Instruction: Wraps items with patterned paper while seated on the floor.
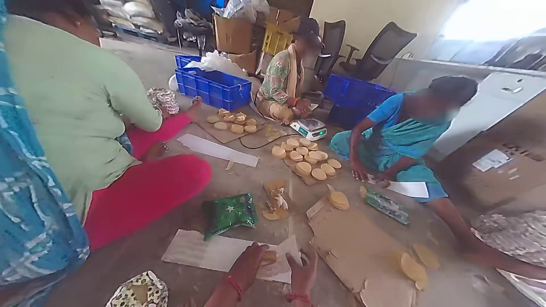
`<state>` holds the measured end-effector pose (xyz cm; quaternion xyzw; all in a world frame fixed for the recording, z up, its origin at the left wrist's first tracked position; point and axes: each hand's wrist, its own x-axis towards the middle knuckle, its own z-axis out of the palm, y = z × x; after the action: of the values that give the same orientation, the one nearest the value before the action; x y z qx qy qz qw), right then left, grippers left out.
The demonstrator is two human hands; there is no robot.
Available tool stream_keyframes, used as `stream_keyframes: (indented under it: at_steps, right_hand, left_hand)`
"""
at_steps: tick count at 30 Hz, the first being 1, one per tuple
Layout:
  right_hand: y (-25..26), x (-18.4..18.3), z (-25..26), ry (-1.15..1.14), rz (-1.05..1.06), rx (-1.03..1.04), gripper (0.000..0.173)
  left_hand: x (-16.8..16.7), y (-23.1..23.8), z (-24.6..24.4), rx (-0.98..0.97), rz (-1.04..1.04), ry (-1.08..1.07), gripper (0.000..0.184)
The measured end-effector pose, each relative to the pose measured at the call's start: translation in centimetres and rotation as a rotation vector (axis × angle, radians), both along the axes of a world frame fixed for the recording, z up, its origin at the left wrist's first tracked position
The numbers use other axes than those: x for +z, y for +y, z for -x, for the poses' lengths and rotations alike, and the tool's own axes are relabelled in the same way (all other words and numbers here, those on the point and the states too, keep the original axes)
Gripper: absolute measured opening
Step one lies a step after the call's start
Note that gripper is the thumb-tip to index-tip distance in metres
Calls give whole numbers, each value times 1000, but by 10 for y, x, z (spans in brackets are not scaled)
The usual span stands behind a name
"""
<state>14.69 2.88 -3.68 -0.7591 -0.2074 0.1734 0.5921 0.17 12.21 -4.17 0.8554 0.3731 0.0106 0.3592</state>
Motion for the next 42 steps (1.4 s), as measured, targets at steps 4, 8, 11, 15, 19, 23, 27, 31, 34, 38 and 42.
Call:
stream_keyframes:
  at_steps: [4,8,11,15,19,23,27,31,34,38,42]
  right_hand:
    - [2,26,4,-189,278,223,19]
    - [3,12,26,-469,110,423,12]
    - [4,6,36,-556,58,507,23]
    - [5,12,24,-487,82,597,19]
    - [13,-5,9,-572,8,625,13]
    - [16,-15,2,-659,-52,662,11]
    - [19,-15,-1,-794,-13,674,14]
    - [20,-5,3,-904,204,789,20]
    - [27,21,7,-795,604,953,28]
    - [46,33,7,-708,756,1058,34]
    - [44,53,9,-323,196,760,28]
  left_hand:
    - [-6,-1,-2,-13,-5,-27,59]
    - [-3,-2,-2,-4,16,-89,41]
    - [-2,1,1,-8,11,-105,38]
    - [-2,7,6,42,56,-196,35]
    - [5,5,6,219,190,-249,40]
    - [0,5,9,242,169,-285,40]
    - [-7,8,12,227,128,-333,27]
    - [-18,5,16,247,66,-431,22]
    - [-14,-4,17,270,43,-372,25]
    - [7,-34,21,602,51,-328,61]
    - [21,-88,24,929,674,-602,39]
